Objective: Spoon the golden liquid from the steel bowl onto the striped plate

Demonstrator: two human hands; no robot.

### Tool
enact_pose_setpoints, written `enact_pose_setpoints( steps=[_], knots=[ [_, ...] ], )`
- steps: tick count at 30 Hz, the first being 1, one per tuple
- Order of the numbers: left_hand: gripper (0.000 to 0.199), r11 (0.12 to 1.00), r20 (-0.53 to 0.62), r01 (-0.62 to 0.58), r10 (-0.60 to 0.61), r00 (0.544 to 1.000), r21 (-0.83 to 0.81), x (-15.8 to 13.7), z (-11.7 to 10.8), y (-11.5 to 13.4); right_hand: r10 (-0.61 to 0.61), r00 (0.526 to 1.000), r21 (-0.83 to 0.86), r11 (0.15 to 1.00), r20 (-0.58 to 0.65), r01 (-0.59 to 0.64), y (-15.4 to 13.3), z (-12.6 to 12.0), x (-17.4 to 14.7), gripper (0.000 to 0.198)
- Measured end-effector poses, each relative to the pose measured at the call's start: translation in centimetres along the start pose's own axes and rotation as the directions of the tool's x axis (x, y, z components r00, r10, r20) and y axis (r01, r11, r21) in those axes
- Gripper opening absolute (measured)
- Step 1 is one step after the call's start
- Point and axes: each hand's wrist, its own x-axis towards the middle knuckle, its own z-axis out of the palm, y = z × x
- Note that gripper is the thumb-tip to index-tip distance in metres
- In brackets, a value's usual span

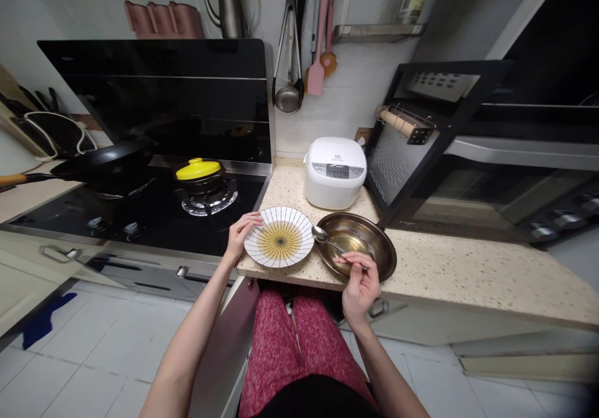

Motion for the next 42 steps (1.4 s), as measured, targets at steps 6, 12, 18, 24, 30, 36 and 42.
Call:
enact_pose_setpoints(
  steps=[6,12,18,24,30,36,42],
  knots=[
    [0.029,1.000,-0.001,0.002,-0.002,1.000,0.002,0.0,0.0,0.1,-0.047,0.999,-0.072,0.996,0.027,0.049,0.8,-1.2,0.1,0.017],
    [0.029,1.000,0.005,0.011,-0.011,1.000,0.010,-0.1,0.0,0.2,-0.162,0.976,-0.177,0.966,0.145,0.187,1.1,-1.9,0.1,0.018],
    [0.030,1.000,0.003,0.008,-0.008,1.000,0.015,-0.1,0.0,0.2,-0.231,0.944,-0.189,0.942,0.235,0.277,1.1,-2.1,0.0,0.019],
    [0.029,1.000,0.005,0.001,-0.001,1.000,0.013,-0.1,0.0,0.2,-0.403,0.840,-0.185,0.853,0.363,0.489,1.7,-2.6,0.1,0.029],
    [0.028,1.000,-0.002,-0.002,0.002,1.000,0.005,-0.1,0.1,0.2,-0.432,0.747,-0.170,0.799,0.506,0.577,3.1,-3.5,-0.2,0.038],
    [0.028,1.000,0.001,0.002,-0.002,1.000,-0.002,0.0,0.1,0.3,-0.444,0.797,-0.154,0.827,0.410,0.540,2.4,-2.8,-0.1,0.033],
    [0.028,1.000,0.002,-0.002,0.002,1.000,-0.005,-0.1,0.1,0.2,-0.318,0.924,-0.122,0.930,0.213,0.348,0.6,-1.2,-0.5,0.020]
  ],
)
